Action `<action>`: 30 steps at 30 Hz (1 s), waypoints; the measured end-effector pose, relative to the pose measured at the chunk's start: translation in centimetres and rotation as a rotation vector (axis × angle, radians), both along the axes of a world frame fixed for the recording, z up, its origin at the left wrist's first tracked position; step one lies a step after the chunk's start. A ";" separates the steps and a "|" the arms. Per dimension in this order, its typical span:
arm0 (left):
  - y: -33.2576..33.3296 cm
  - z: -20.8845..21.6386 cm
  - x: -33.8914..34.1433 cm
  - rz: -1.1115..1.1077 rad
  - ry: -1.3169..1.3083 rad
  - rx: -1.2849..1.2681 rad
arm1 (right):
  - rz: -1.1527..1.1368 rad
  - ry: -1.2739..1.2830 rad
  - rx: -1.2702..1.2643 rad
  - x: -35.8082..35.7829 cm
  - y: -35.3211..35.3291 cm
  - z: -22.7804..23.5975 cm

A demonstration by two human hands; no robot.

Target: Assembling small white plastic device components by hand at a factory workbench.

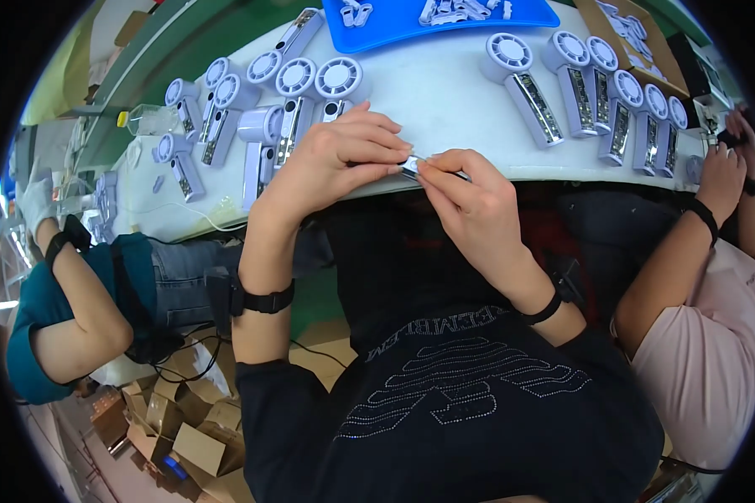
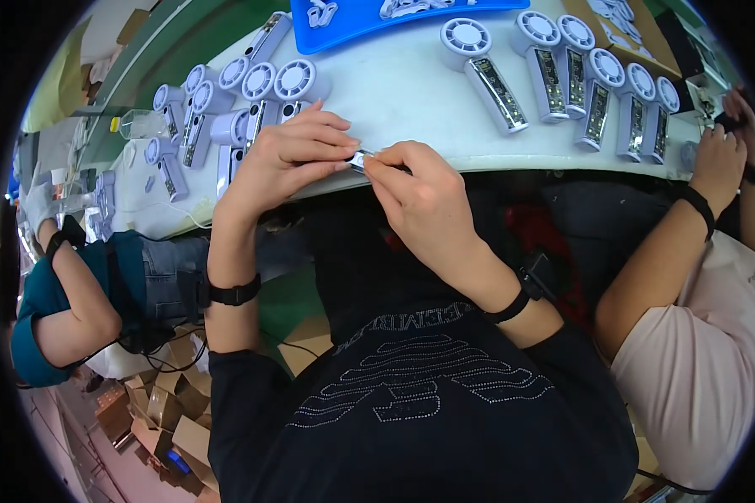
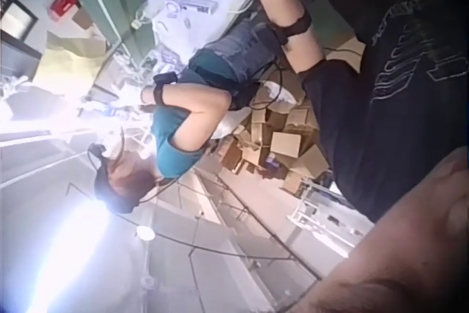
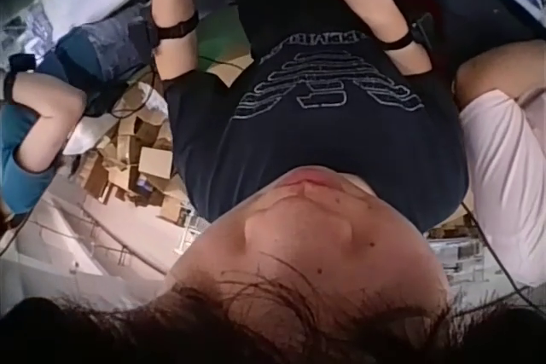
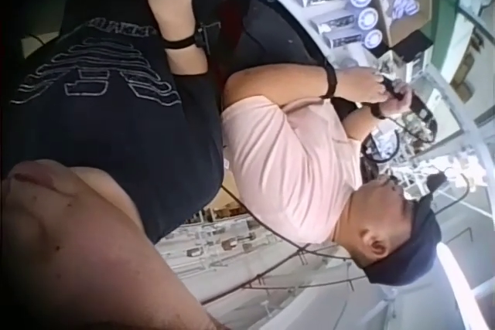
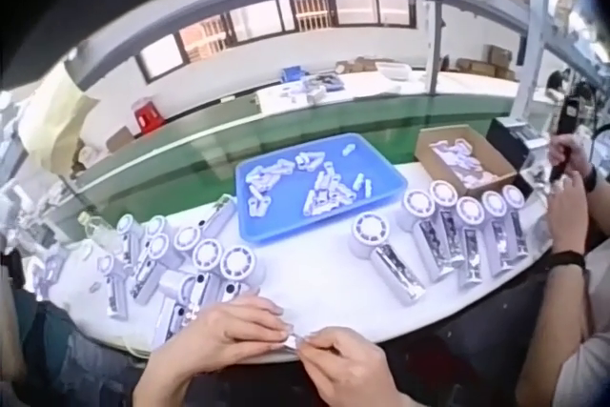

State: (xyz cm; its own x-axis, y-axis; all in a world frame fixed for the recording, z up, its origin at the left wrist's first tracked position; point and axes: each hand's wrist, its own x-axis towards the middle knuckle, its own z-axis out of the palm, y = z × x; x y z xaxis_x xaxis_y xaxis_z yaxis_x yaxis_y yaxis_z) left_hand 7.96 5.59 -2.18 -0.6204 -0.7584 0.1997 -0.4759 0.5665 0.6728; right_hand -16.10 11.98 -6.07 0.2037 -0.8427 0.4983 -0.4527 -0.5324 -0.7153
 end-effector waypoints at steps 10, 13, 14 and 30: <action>-0.2 -1.1 -0.6 -0.061 0.005 -0.130 | -0.048 -0.028 -0.021 -0.5 0.2 -0.4; 0.4 -1.3 -0.4 -0.004 0.111 -0.026 | -0.075 0.003 0.007 0.1 0.6 0.1; 0.3 -1.4 -0.2 -0.009 0.125 -0.020 | -0.083 0.015 0.021 0.3 0.6 0.3; -0.1 -1.9 0.3 -0.064 0.246 -0.075 | -0.105 0.125 0.046 0.6 0.3 1.4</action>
State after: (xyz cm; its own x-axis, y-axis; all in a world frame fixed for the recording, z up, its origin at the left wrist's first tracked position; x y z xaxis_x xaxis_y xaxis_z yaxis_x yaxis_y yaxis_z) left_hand 8.23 5.45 -4.07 -0.5920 -0.6969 0.4047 -0.2647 0.6425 0.7191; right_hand -15.47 12.31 -4.67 0.1712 -0.8839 0.4353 -0.5913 -0.4455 -0.6722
